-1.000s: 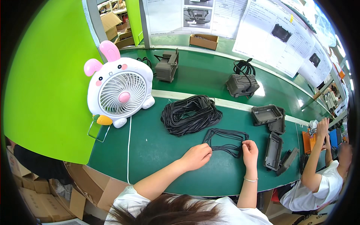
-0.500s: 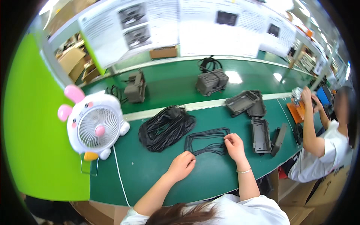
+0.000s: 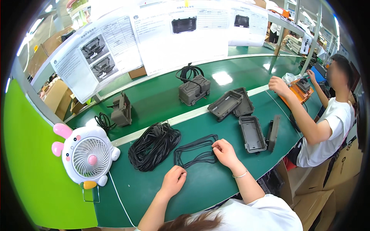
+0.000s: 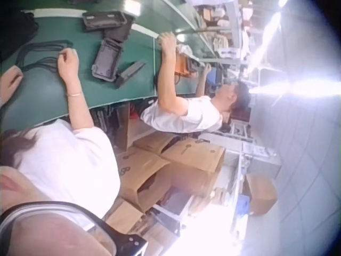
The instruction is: Fitting a rubber gasket into the groove of a plastic junction box housing.
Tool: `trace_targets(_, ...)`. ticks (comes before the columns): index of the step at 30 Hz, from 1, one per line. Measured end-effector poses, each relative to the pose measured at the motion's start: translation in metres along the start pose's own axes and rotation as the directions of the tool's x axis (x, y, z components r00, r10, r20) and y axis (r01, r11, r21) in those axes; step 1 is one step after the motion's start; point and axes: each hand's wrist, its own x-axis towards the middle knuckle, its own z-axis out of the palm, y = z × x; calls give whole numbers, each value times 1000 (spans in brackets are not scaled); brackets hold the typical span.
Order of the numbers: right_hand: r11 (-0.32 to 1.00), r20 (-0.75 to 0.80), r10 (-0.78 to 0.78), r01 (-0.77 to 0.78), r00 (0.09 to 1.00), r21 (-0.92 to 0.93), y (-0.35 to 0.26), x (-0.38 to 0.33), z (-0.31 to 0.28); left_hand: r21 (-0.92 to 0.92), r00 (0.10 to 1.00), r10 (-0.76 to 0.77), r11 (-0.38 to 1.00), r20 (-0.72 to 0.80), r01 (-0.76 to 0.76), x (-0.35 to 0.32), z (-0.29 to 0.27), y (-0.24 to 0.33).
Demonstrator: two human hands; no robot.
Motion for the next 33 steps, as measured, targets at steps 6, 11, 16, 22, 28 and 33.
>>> trace_targets(6, 1000, 1, -25, 25, 1000, 15, 2, 0, 0, 16, 1000, -14, 1000, -3, 14, 0, 1, -1)
trace_targets(11, 999, 0, -34, 34, 999, 0, 4, -1, 0, 16, 1000, -13, 1000, -8, 13, -1, 2, 1)
trace_targets(16, 999, 5, -29, 29, 1000, -13, 0, -2, -2, -187, 989, -143, 973, -23, 136, -4, -1, -1)
trace_targets(22, 1000, -1, -28, 28, 1000, -13, 6, 1, 2, -863, 983, 173, 485, -66, -143, -2, -55, 105)
trace_targets(28, 999, 10, -31, 32, 999, -23, 1, 2, 2, -923, 693, 670, 29, -267, -383, -10, -92, 186)
trace_targets(33, 1000, 6, -17, 17, 1000, -6, 3, 1, 2, -942, 740, 582, -202, -336, -268, -19, -76, 175)
